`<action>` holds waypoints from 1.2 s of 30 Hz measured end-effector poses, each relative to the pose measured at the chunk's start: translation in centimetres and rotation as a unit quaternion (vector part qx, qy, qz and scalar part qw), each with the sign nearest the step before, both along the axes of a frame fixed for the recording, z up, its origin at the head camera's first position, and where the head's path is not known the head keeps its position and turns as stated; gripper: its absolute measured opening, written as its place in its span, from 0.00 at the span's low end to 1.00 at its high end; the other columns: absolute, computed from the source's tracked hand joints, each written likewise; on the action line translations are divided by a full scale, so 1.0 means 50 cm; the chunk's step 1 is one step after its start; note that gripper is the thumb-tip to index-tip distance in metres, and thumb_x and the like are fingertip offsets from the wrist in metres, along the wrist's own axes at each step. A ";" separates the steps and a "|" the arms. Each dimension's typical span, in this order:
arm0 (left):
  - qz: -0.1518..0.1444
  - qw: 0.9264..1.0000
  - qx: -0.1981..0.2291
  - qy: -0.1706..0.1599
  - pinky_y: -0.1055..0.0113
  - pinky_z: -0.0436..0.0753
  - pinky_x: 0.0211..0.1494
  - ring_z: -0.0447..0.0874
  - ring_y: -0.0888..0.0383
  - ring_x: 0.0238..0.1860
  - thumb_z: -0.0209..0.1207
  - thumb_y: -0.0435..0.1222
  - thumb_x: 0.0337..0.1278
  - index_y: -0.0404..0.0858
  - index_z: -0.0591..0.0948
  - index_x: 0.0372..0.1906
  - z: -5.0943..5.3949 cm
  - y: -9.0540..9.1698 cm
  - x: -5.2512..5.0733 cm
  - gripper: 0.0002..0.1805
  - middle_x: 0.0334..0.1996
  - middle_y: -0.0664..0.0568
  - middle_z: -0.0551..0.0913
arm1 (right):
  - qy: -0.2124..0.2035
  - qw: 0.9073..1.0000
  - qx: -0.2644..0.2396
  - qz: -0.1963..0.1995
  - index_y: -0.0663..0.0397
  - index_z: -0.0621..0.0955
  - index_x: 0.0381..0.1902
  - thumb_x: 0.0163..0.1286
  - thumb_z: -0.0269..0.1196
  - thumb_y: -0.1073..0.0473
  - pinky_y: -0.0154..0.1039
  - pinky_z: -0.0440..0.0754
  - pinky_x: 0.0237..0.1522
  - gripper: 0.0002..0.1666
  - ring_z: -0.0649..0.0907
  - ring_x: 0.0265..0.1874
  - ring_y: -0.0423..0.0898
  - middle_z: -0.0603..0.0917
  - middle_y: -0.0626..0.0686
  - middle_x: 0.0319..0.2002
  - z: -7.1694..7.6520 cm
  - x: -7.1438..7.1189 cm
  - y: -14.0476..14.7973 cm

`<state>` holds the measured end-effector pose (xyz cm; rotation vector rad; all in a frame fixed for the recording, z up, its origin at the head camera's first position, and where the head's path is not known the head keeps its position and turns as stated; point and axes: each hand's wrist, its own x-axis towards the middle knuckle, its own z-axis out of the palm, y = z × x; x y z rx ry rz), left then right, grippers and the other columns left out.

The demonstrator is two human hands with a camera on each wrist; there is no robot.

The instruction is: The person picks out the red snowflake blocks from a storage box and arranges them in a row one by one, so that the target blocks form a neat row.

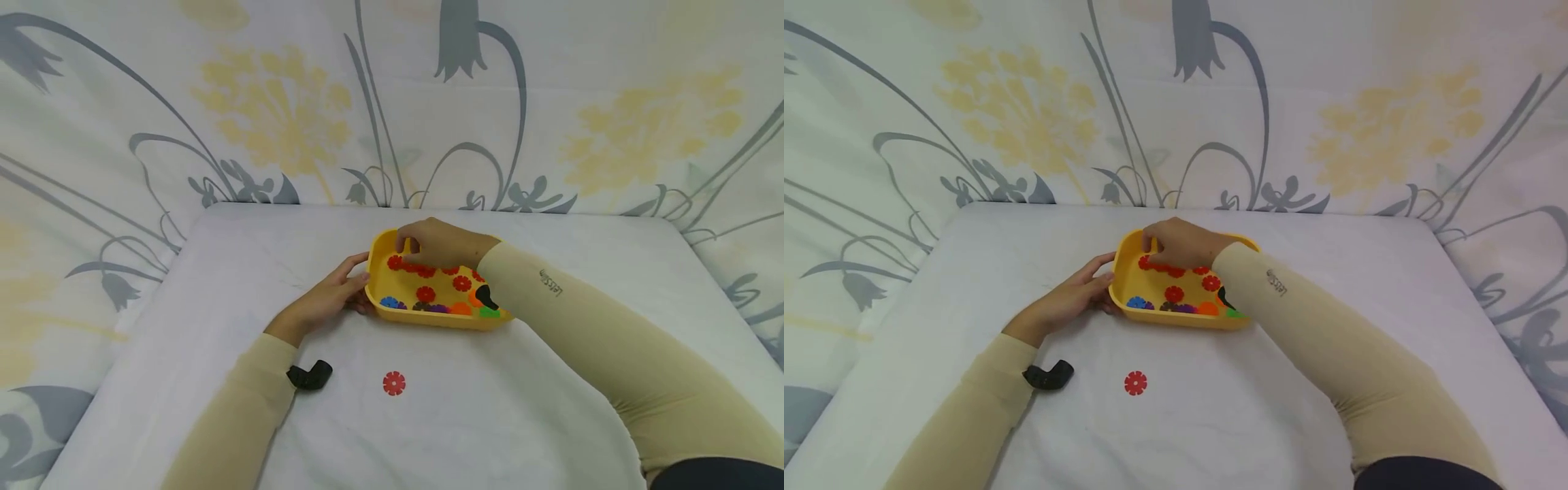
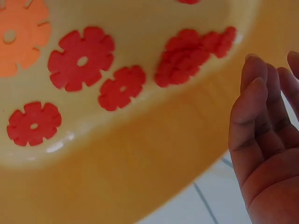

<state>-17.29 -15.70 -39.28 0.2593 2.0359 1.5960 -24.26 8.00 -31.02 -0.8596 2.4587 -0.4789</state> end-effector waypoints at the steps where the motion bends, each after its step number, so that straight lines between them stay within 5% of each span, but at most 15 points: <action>1: -0.002 1.000 0.000 0.001 0.63 0.83 0.56 0.85 0.51 0.45 0.43 0.51 0.79 0.59 0.51 0.79 0.000 0.000 -0.001 0.30 0.43 0.42 0.86 | -0.006 1.000 0.011 0.003 0.53 0.78 0.56 0.74 0.61 0.56 0.33 0.83 0.31 0.16 0.84 0.31 0.52 0.84 0.58 0.40 -0.008 -0.005 -0.004; 9: 0.001 1.000 -0.003 0.005 0.64 0.83 0.55 0.86 0.51 0.45 0.43 0.50 0.79 0.60 0.52 0.78 0.004 0.004 -0.001 0.30 0.41 0.43 0.86 | 0.009 0.999 0.046 0.015 0.52 0.77 0.60 0.73 0.62 0.55 0.32 0.81 0.38 0.20 0.80 0.33 0.46 0.83 0.53 0.42 -0.048 -0.018 -0.028; 21: 0.003 1.000 -0.009 0.006 0.62 0.82 0.56 0.85 0.51 0.45 0.43 0.51 0.78 0.59 0.51 0.79 -0.001 0.003 -0.001 0.30 0.42 0.42 0.86 | 0.040 0.997 0.057 0.015 0.54 0.78 0.60 0.72 0.64 0.56 0.39 0.81 0.57 0.21 0.81 0.44 0.47 0.84 0.52 0.49 -0.068 -0.023 -0.040; 36: 0.004 1.000 -0.010 0.008 0.62 0.82 0.56 0.85 0.50 0.45 0.43 0.51 0.79 0.60 0.51 0.78 0.000 0.003 0.001 0.30 0.42 0.43 0.86 | 0.130 0.987 0.078 0.056 0.55 0.84 0.47 0.70 0.66 0.56 0.40 0.82 0.51 0.12 0.80 0.37 0.49 0.85 0.51 0.36 -0.073 -0.021 -0.043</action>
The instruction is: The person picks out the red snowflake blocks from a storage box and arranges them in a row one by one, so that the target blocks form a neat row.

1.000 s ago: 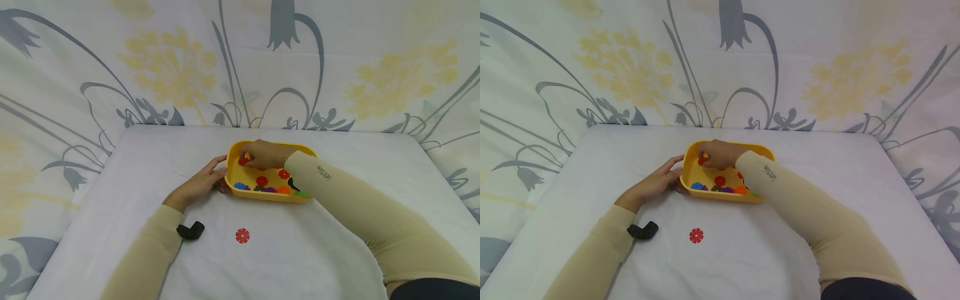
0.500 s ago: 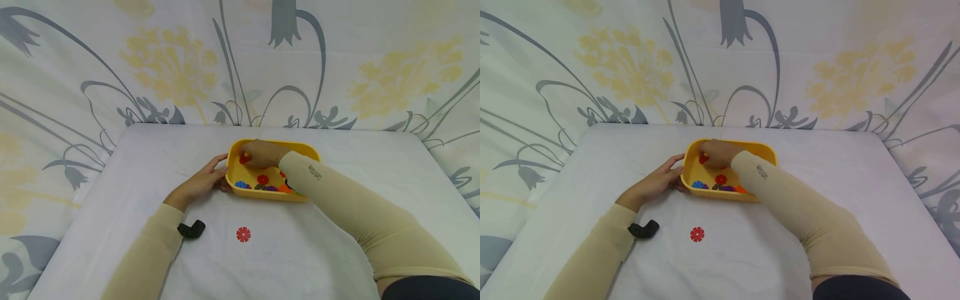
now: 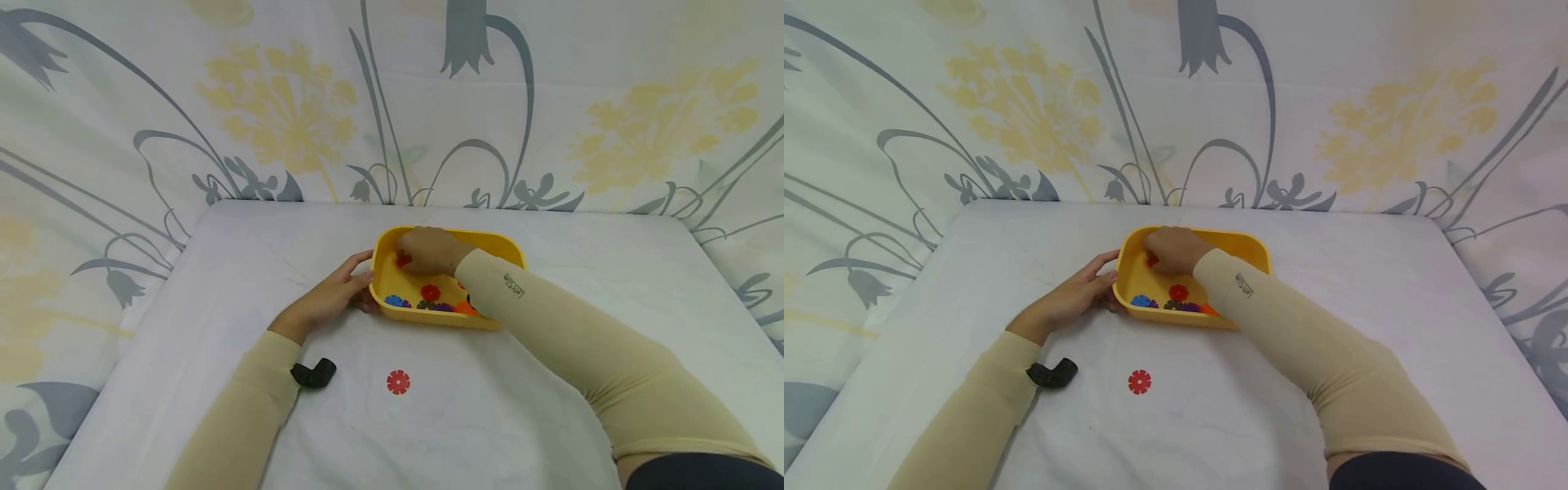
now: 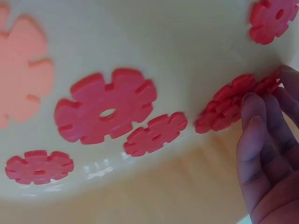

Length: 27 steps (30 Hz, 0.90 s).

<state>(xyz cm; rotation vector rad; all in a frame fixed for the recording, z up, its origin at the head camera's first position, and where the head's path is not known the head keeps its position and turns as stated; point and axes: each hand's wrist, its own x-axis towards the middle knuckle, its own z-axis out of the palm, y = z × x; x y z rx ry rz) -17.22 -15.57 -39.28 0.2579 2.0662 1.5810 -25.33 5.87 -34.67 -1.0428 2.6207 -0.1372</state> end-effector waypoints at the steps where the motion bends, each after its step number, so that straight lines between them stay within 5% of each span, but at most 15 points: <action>1: 0.000 1.000 0.001 -0.001 0.62 0.82 0.56 0.85 0.50 0.45 0.43 0.51 0.79 0.60 0.51 0.78 0.000 0.000 0.000 0.30 0.42 0.42 0.86 | 0.008 1.000 0.002 0.001 0.55 0.84 0.46 0.70 0.66 0.56 0.39 0.82 0.49 0.11 0.80 0.36 0.49 0.84 0.51 0.35 -0.001 -0.001 0.001; 8: 0.000 1.000 0.007 -0.002 0.63 0.82 0.55 0.85 0.51 0.44 0.43 0.50 0.79 0.59 0.51 0.79 0.002 0.001 0.000 0.30 0.40 0.43 0.85 | 0.043 0.999 0.013 0.008 0.55 0.84 0.40 0.71 0.65 0.55 0.38 0.81 0.41 0.09 0.78 0.30 0.47 0.81 0.50 0.28 -0.005 -0.004 0.011; 27: 0.000 1.000 0.009 -0.005 0.63 0.82 0.55 0.85 0.51 0.45 0.43 0.51 0.79 0.59 0.50 0.79 -0.001 0.000 -0.004 0.30 0.41 0.41 0.84 | -0.004 1.000 -0.021 0.015 0.53 0.88 0.48 0.69 0.66 0.59 0.41 0.81 0.54 0.11 0.80 0.39 0.48 0.86 0.49 0.38 -0.002 -0.002 0.033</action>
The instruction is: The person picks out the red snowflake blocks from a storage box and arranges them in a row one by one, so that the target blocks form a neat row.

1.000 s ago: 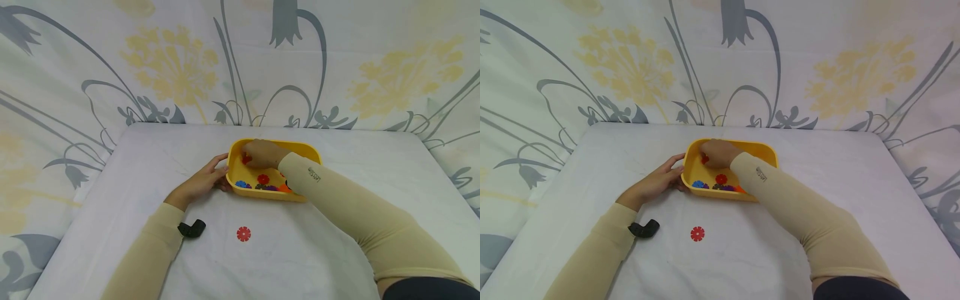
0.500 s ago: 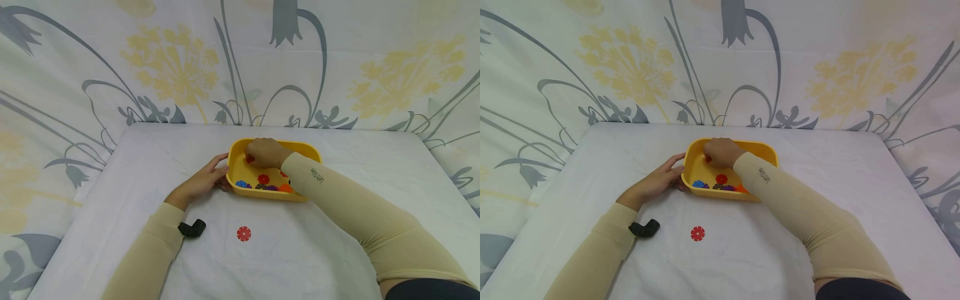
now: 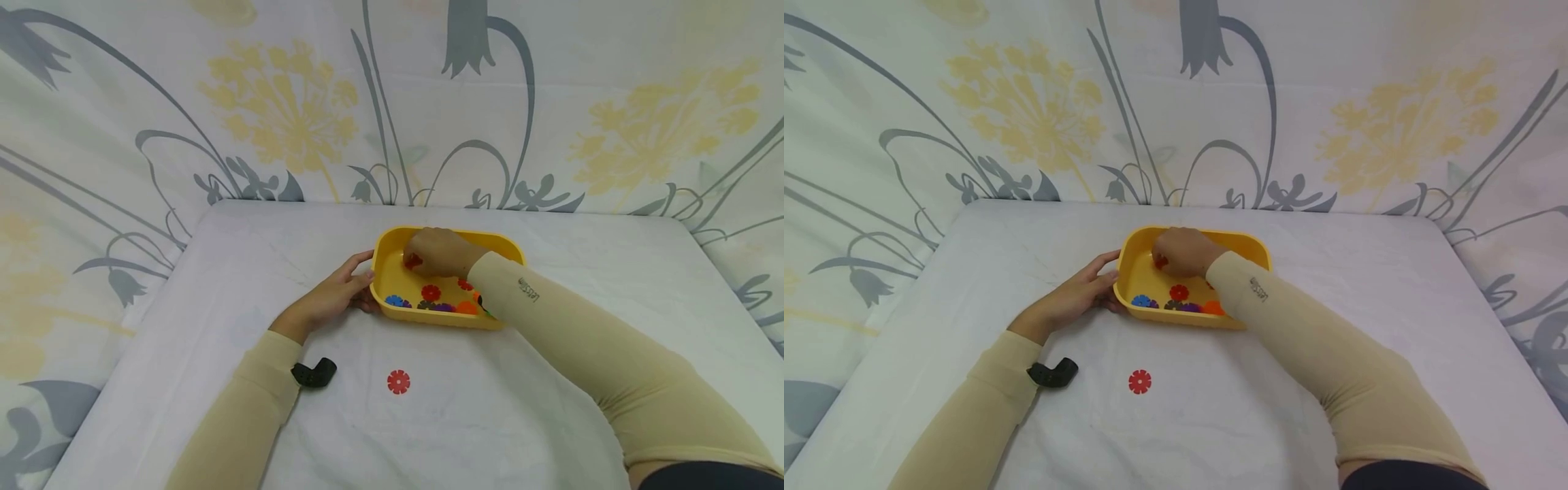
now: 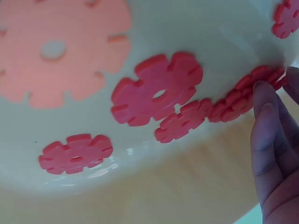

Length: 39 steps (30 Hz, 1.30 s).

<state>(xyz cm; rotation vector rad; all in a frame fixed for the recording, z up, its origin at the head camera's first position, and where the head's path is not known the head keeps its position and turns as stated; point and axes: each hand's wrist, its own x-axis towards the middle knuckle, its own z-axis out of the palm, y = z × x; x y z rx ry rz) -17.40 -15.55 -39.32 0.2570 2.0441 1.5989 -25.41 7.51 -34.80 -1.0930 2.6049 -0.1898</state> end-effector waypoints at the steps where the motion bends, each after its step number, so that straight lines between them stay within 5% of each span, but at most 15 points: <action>1: 0.001 1.000 0.000 0.000 0.63 0.82 0.55 0.85 0.51 0.45 0.43 0.51 0.79 0.59 0.50 0.79 0.001 0.000 0.000 0.30 0.41 0.41 0.84 | -0.001 1.000 -0.001 -0.002 0.53 0.88 0.48 0.69 0.66 0.59 0.41 0.81 0.54 0.12 0.80 0.40 0.48 0.87 0.49 0.39 0.002 0.000 0.001; 10: 0.003 1.000 0.009 -0.005 0.64 0.83 0.53 0.85 0.51 0.43 0.43 0.50 0.79 0.58 0.51 0.79 -0.008 0.000 -0.002 0.30 0.41 0.42 0.86 | 0.019 0.999 0.006 -0.044 0.55 0.87 0.41 0.73 0.61 0.59 0.35 0.81 0.36 0.08 0.78 0.27 0.45 0.83 0.49 0.27 0.014 -0.001 0.017; 20: 0.012 1.000 -0.008 0.003 0.63 0.83 0.56 0.85 0.50 0.45 0.44 0.52 0.78 0.62 0.52 0.78 -0.003 0.004 0.000 0.30 0.42 0.42 0.85 | 0.033 0.994 -0.061 -0.090 0.56 0.85 0.54 0.72 0.63 0.58 0.46 0.83 0.57 0.15 0.86 0.47 0.51 0.88 0.54 0.50 0.055 0.019 0.046; 24: 0.012 1.000 -0.012 -0.004 0.63 0.83 0.56 0.85 0.51 0.46 0.44 0.51 0.78 0.63 0.52 0.78 -0.002 0.001 -0.001 0.30 0.42 0.43 0.85 | 0.045 0.988 -0.117 -0.089 0.55 0.86 0.54 0.71 0.65 0.58 0.42 0.85 0.52 0.15 0.86 0.45 0.49 0.88 0.53 0.49 0.082 0.051 0.056; 31: 0.013 1.000 -0.028 0.004 0.60 0.82 0.59 0.84 0.49 0.47 0.44 0.54 0.77 0.64 0.52 0.78 0.000 0.001 -0.005 0.30 0.43 0.43 0.85 | 0.052 0.972 -0.208 -0.097 0.54 0.86 0.52 0.71 0.65 0.59 0.34 0.83 0.30 0.14 0.82 0.27 0.44 0.89 0.52 0.45 0.123 0.124 0.079; 39: 0.015 1.000 -0.024 -0.002 0.62 0.82 0.57 0.84 0.50 0.47 0.44 0.52 0.78 0.64 0.52 0.78 0.000 0.001 0.002 0.30 0.43 0.43 0.85 | 0.071 0.947 -0.306 -0.062 0.55 0.86 0.46 0.66 0.69 0.62 0.31 0.82 0.28 0.11 0.79 0.23 0.38 0.89 0.49 0.34 0.095 0.223 0.093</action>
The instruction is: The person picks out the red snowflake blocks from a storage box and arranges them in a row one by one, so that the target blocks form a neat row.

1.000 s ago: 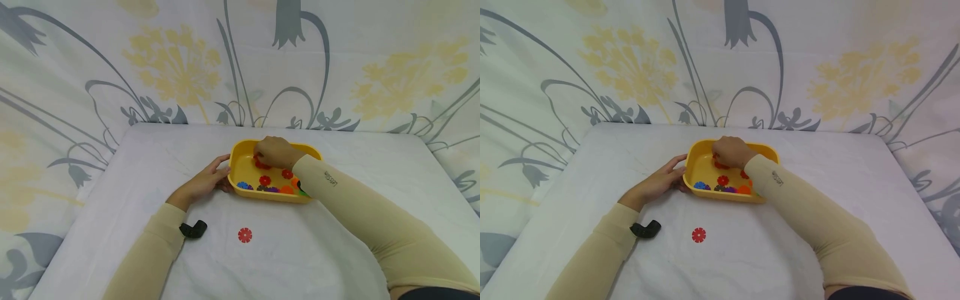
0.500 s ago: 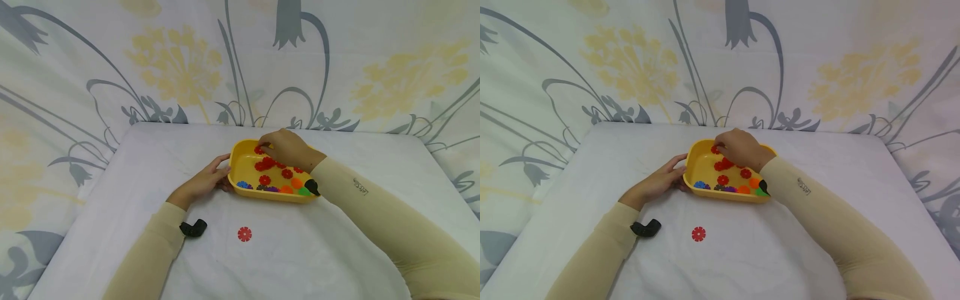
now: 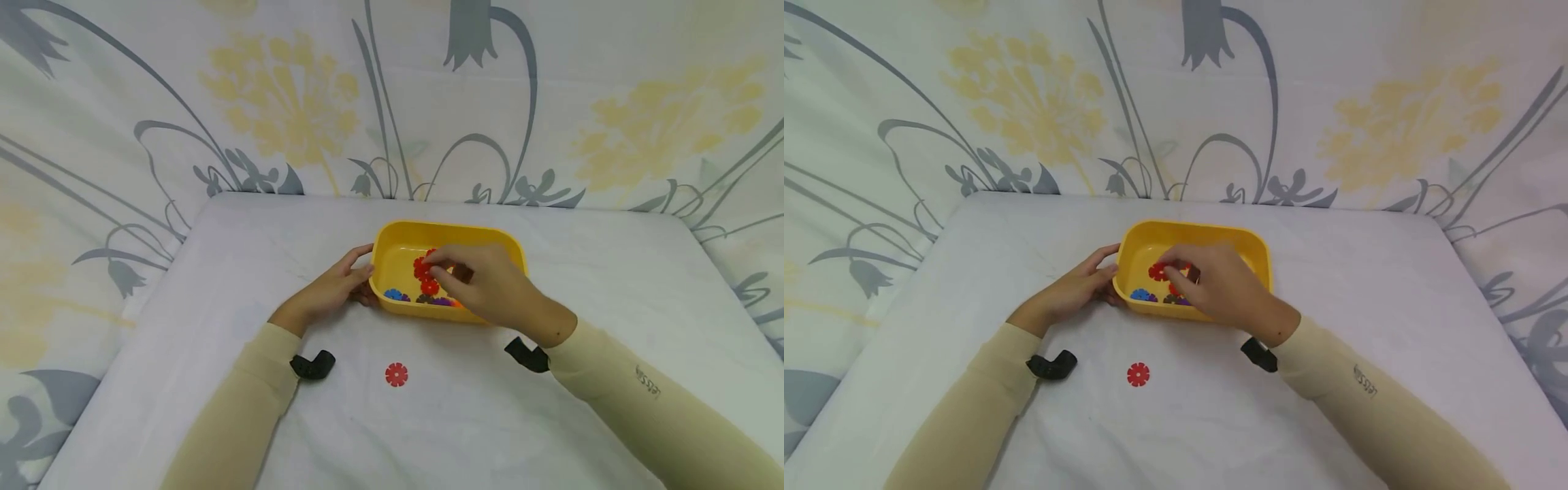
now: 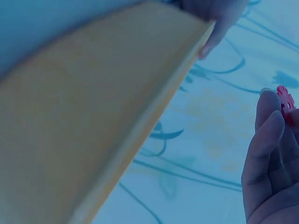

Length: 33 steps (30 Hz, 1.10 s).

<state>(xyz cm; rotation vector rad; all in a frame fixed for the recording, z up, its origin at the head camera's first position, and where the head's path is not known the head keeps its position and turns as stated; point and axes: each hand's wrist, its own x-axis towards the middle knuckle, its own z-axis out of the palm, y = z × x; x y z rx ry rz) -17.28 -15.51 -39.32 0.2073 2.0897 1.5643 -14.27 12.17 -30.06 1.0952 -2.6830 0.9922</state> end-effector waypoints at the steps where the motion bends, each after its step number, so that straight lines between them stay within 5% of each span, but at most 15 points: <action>1: -0.002 1.000 0.002 0.001 0.62 0.83 0.57 0.84 0.50 0.46 0.44 0.52 0.78 0.63 0.52 0.78 0.000 0.001 0.001 0.30 0.43 0.43 0.85 | -0.007 1.000 -0.011 0.004 0.55 0.86 0.46 0.66 0.69 0.62 0.31 0.82 0.29 0.11 0.79 0.24 0.37 0.89 0.48 0.33 -0.006 0.013 0.001; 7: -0.002 1.000 0.005 -0.004 0.62 0.82 0.57 0.84 0.49 0.47 0.44 0.52 0.78 0.62 0.52 0.78 -0.002 0.001 0.002 0.30 0.44 0.42 0.85 | -0.108 0.993 -0.044 0.036 0.52 0.85 0.48 0.68 0.66 0.62 0.32 0.85 0.32 0.11 0.83 0.24 0.37 0.88 0.45 0.33 -0.045 0.068 0.004; 16: -0.003 1.000 -0.001 0.002 0.59 0.83 0.59 0.84 0.49 0.47 0.44 0.51 0.78 0.61 0.52 0.79 0.003 0.000 0.002 0.30 0.44 0.42 0.84 | -0.240 0.966 0.027 0.091 0.48 0.83 0.47 0.72 0.62 0.59 0.32 0.84 0.31 0.08 0.81 0.23 0.36 0.87 0.49 0.30 -0.093 0.073 -0.007; 23: -0.006 1.000 0.010 0.003 0.60 0.83 0.57 0.85 0.49 0.46 0.43 0.50 0.79 0.60 0.52 0.78 0.003 0.000 0.005 0.30 0.43 0.42 0.85 | -0.278 0.949 0.096 0.117 0.45 0.85 0.45 0.69 0.66 0.58 0.30 0.82 0.32 0.08 0.79 0.24 0.35 0.81 0.40 0.26 -0.128 0.068 -0.011; 33: -0.008 1.000 0.013 0.003 0.61 0.83 0.57 0.85 0.49 0.46 0.43 0.49 0.79 0.59 0.52 0.79 0.006 0.001 0.003 0.29 0.44 0.41 0.85 | -0.325 0.931 0.094 0.136 0.48 0.82 0.45 0.67 0.68 0.61 0.32 0.84 0.33 0.09 0.82 0.21 0.38 0.83 0.43 0.23 -0.150 0.064 -0.008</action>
